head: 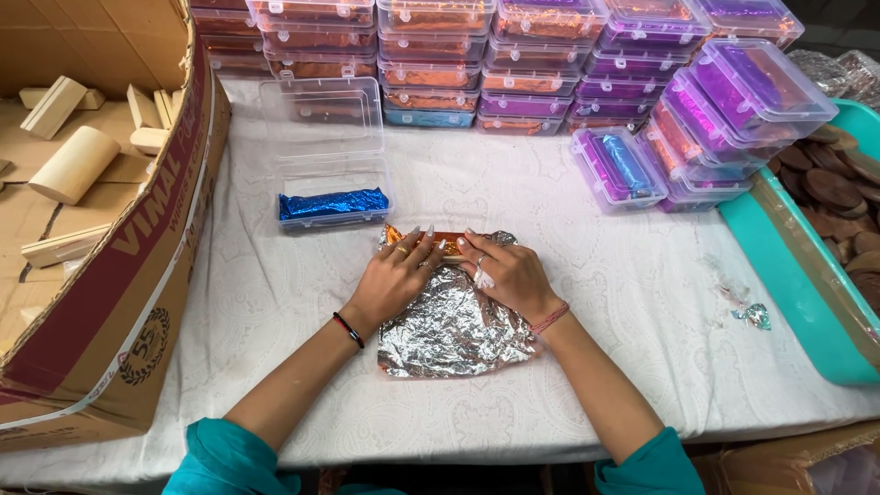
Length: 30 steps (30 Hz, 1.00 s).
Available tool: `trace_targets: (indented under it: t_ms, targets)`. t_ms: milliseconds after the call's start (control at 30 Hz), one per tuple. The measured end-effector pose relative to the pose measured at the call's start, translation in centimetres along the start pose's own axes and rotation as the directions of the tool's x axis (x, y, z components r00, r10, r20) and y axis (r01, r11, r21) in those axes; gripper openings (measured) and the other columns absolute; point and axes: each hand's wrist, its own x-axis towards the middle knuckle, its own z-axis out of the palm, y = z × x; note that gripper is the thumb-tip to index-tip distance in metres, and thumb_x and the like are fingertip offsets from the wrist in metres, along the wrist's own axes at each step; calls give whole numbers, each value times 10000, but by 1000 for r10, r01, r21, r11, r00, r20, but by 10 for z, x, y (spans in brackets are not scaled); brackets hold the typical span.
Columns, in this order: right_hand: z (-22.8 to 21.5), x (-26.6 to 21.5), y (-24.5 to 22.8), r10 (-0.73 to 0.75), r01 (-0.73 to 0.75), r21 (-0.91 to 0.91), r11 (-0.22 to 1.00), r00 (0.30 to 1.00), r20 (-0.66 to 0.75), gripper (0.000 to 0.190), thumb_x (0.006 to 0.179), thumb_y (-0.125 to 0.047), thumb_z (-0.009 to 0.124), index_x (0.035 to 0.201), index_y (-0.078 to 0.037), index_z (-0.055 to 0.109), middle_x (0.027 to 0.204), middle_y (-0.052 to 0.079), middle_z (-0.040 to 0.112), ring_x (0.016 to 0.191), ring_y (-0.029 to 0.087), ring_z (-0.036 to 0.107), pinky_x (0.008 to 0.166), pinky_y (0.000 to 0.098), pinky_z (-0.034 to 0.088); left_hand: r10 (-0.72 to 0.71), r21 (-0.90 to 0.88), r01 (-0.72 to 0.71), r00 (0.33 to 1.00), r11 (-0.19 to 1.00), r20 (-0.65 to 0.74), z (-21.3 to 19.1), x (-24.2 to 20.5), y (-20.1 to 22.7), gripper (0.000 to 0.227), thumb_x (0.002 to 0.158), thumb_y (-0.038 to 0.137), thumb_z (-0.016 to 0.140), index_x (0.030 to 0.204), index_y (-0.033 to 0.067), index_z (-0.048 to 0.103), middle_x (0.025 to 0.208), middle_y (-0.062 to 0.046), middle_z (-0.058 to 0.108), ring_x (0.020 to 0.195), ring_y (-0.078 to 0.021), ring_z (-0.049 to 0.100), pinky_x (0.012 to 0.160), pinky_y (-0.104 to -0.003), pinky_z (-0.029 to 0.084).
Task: Wrapping wooden stamps in foil and placing them in storage boxes.
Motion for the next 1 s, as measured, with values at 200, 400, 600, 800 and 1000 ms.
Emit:
trace_targets:
  t_ms: [200, 400, 600, 800, 1000]
  targets:
    - [4, -4, 2, 19, -19, 17, 1000, 1000, -7, 358, 861, -237, 786, 1189, -98, 748, 1271, 48, 726, 696, 156, 702, 632, 295, 564, 39, -7, -39, 999, 999, 34, -31, 14, -6, 301, 997, 305, 686, 1053, 20, 766, 1248, -200, 713, 683, -247, 741, 551, -356, 618]
    - [1, -2, 0, 44, -43, 52, 998, 999, -3, 333, 872, -250, 784, 1170, -104, 763, 1215, 43, 749, 632, 162, 680, 589, 301, 547, -295, -431, 228, 951, 873, -96, -49, 52, -27, 228, 968, 251, 686, 1059, 59, 771, 1071, -135, 789, 700, -198, 729, 651, -346, 593]
    - [-2, -2, 2, 38, -39, 107, 994, 999, 10, 281, 896, -253, 778, 1124, -90, 769, 1220, 55, 742, 689, 139, 710, 619, 266, 574, -186, -568, 531, 812, 628, 553, -9, 56, -39, 417, 927, 311, 726, 1273, 82, 688, 1052, -129, 768, 805, -207, 759, 790, -347, 618]
    - [-6, 7, 1, 274, -323, 291, 900, 941, 199, 168, 874, -228, 777, 992, -108, 784, 1316, 84, 706, 721, 121, 744, 628, 253, 607, -176, -543, 403, 890, 737, 421, -56, 53, -16, 529, 786, 225, 796, 1294, 122, 690, 1066, -117, 763, 851, -260, 736, 789, -406, 584]
    - [-20, 19, -1, 292, -346, 359, 867, 936, 198, 236, 824, -225, 822, 1021, -127, 736, 1233, 36, 731, 996, 175, 753, 857, 295, 606, -184, -490, 303, 943, 818, 276, -52, 39, 1, 514, 764, 266, 827, 1227, 82, 701, 1081, -108, 758, 880, -263, 714, 850, -399, 545]
